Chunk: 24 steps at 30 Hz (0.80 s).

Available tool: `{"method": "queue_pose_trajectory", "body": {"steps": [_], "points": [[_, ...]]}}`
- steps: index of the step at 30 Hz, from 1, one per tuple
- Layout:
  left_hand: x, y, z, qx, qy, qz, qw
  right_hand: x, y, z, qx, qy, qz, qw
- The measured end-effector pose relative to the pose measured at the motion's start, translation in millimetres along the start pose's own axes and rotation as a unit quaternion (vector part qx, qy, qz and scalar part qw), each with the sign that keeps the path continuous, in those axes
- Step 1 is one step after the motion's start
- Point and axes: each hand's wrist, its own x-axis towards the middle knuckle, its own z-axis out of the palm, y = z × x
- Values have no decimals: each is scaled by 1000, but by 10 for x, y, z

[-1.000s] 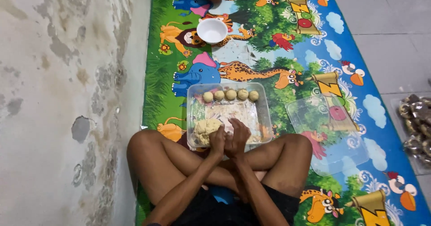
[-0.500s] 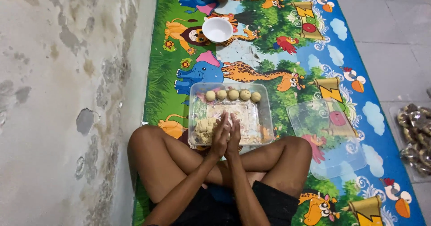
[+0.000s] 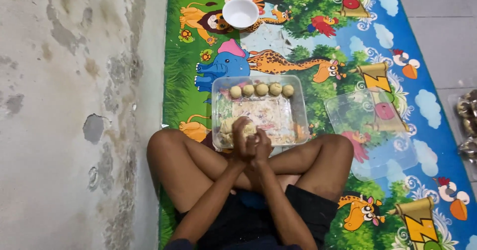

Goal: The person is manually portioning dough and rolling it into uniform balls, then arranging them in a plastic tray.

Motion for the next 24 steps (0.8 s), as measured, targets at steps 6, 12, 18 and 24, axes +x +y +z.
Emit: {"method": "queue_pose_trajectory", "body": {"steps": [6,12,18,24], "points": [[-62,254,46,-99,-206,-8,973,666,275,-456,-107,-47,-284,952],[70,243,147,112,-184,222,951,178,-150,-659,7,-179,-239,954],[-102,-295,81,16,-164,74,984,-231,-527,-546,324,-410,160,837],[114,-64,-77,-79,-88,-195,974,136,-415,-582,233,-383,141,883]]}}
